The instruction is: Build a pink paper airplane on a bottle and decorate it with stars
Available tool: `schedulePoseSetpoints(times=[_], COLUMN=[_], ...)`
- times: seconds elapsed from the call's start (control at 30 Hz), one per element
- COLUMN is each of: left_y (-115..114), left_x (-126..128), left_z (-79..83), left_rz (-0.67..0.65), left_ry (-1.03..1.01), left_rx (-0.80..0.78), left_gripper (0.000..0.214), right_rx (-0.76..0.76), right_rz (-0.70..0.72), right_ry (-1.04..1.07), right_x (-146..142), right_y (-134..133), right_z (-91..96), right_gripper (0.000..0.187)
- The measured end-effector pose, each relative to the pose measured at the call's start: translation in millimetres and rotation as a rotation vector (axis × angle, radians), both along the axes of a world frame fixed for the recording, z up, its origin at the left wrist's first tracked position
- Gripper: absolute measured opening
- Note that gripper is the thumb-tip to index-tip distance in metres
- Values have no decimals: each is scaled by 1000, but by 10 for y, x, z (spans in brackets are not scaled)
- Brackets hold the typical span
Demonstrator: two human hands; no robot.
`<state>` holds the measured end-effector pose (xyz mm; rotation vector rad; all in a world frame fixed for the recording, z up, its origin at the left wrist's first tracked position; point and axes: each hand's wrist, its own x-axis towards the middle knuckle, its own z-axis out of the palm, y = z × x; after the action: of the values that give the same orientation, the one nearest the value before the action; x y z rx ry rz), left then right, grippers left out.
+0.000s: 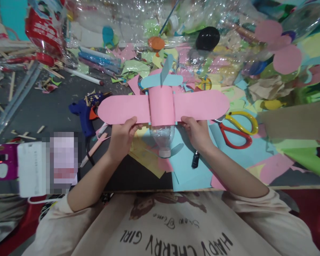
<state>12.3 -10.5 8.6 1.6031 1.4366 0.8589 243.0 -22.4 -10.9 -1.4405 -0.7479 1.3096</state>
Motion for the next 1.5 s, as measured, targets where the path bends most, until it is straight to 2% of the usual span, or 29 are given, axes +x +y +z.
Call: schedulePoseSetpoints(times=[0.27,0.53,0.67,0.77,0.87,1.0,1.07,1.2,1.37,1.5], left_y=[4,-6,-23,-27,-16,13,26,42,62,73], left_x=[-7,-26,-76,-75,-10,105,147,200,272,330], left_z=[10,-35,-110,-109,-25,134,192,264,329,312], left_rz=[25,-30,33,62,47,212,255,244,349,439], left_ry=[-19,66,91,83,26,-87,-156,-246,-316,-456], left_rx=[-33,63,78,59,-26,-239,-318,-383,-504,-539], left_gripper=[6,9,8,7,4,19,19,20,25,22], right_rx=[5,-2,-12,-6,-7,-23,-23,-24,-4,33], right_rz=[12,-21,-3,6,15,25,25,26,35,53], right_ry=[-1,15,-31,-36,-41,-62,-65,-70,-48,16], right_x=[10,-9,-8,0,10,22,26,27,23,0], right_y=[-5,4,1,-5,-10,-12,-11,-12,-14,1], right_z=[-29,4,6,-4,-27,-66,-81,-98,-79,-23], right_gripper=[10,11,14,13,14,16,16,17,16,17])
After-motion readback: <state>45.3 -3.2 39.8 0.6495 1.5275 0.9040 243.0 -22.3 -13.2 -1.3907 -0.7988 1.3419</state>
